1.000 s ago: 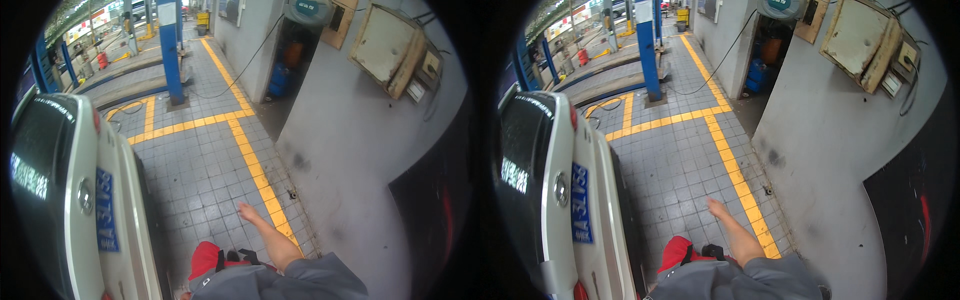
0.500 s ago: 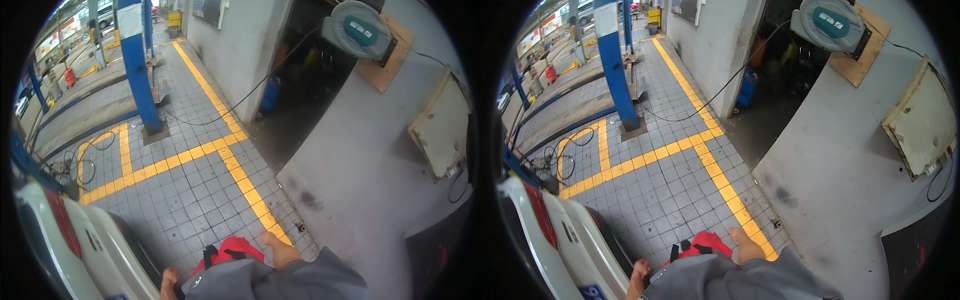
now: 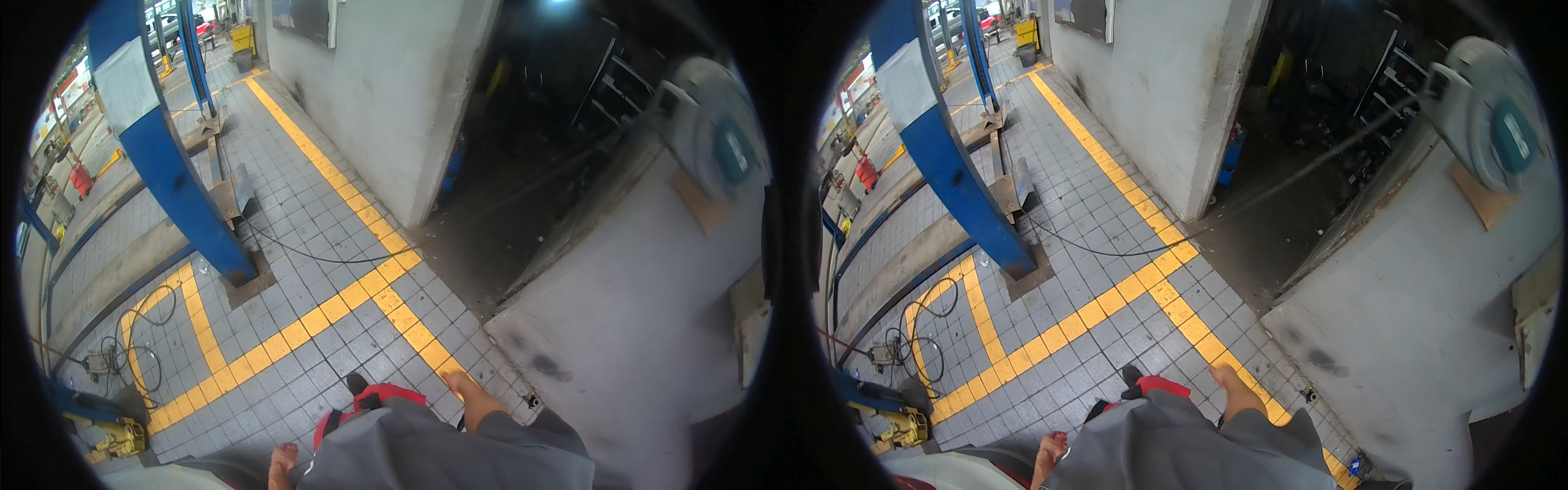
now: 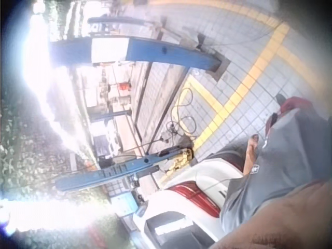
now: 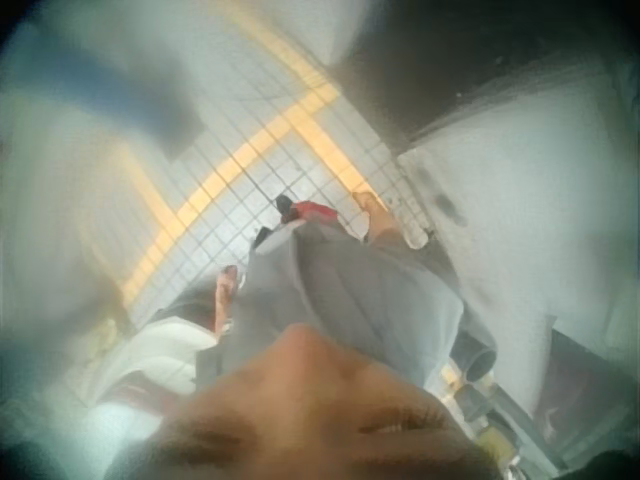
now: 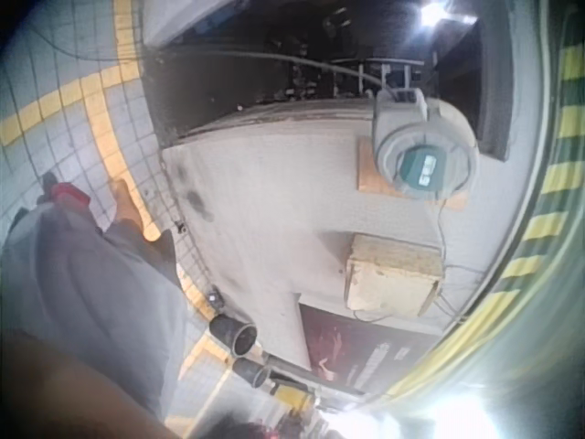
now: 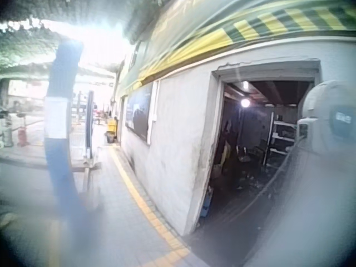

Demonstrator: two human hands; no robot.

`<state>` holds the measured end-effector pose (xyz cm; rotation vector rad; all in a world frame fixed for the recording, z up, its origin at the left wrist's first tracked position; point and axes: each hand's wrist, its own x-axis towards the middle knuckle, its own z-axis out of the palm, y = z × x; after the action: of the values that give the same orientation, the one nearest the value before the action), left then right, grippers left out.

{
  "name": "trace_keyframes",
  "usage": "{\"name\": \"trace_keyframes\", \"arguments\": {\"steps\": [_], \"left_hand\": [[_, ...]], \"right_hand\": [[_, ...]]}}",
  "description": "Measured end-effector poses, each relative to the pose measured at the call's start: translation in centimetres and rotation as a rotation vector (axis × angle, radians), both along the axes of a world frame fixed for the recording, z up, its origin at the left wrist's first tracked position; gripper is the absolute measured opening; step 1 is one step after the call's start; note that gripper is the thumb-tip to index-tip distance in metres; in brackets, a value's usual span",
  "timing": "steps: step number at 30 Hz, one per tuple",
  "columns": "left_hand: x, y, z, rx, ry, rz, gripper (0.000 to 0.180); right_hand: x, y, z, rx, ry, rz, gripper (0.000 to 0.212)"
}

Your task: The person works under a raised car, using a tool to loosen and remove a drain plug. They then walk to a storage area, retrieve a metal basin, and return to the car. The person places the basin under the car and later moves to a tool cabinet to select a socket from a tray.

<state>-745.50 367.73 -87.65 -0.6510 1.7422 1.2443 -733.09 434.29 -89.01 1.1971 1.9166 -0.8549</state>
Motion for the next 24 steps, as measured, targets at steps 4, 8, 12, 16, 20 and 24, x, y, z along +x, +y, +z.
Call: {"name": "trace_keyframes", "arguments": {"steps": [4,8,12,16,20,24], "left_hand": [[-5.5,1.2,0.0,-0.344,0.284,-0.579,0.043],[-13.1,1.8,0.2,-0.252,0.219,-0.683,0.032],[-26.9,5.6,-2.2,-0.283,0.164,-0.418,0.028],[-43.6,8.2,-4.5,-0.218,0.222,-0.309,0.027],[-63.5,11.9,-3.8,-0.353,0.357,-1.219,0.026],[-82.1,18.9,2.3,-0.509,0.512,-0.951,0.022]], "right_hand": [[-25.6,0.7,3.2,0.126,0.449,0.104,0.053],[-46.3,0.8,8.7,-0.285,0.652,-0.074,0.044],[-58.4,2.5,6.7,-0.301,0.768,-0.181,0.040],[-60.4,4.5,-0.1,-0.332,0.426,-0.250,0.026],[-59.9,6.5,-1.5,-0.228,0.021,-0.316,0.033],[-64.3,7.0,1.4,-0.341,0.178,-0.598,0.037]]}}
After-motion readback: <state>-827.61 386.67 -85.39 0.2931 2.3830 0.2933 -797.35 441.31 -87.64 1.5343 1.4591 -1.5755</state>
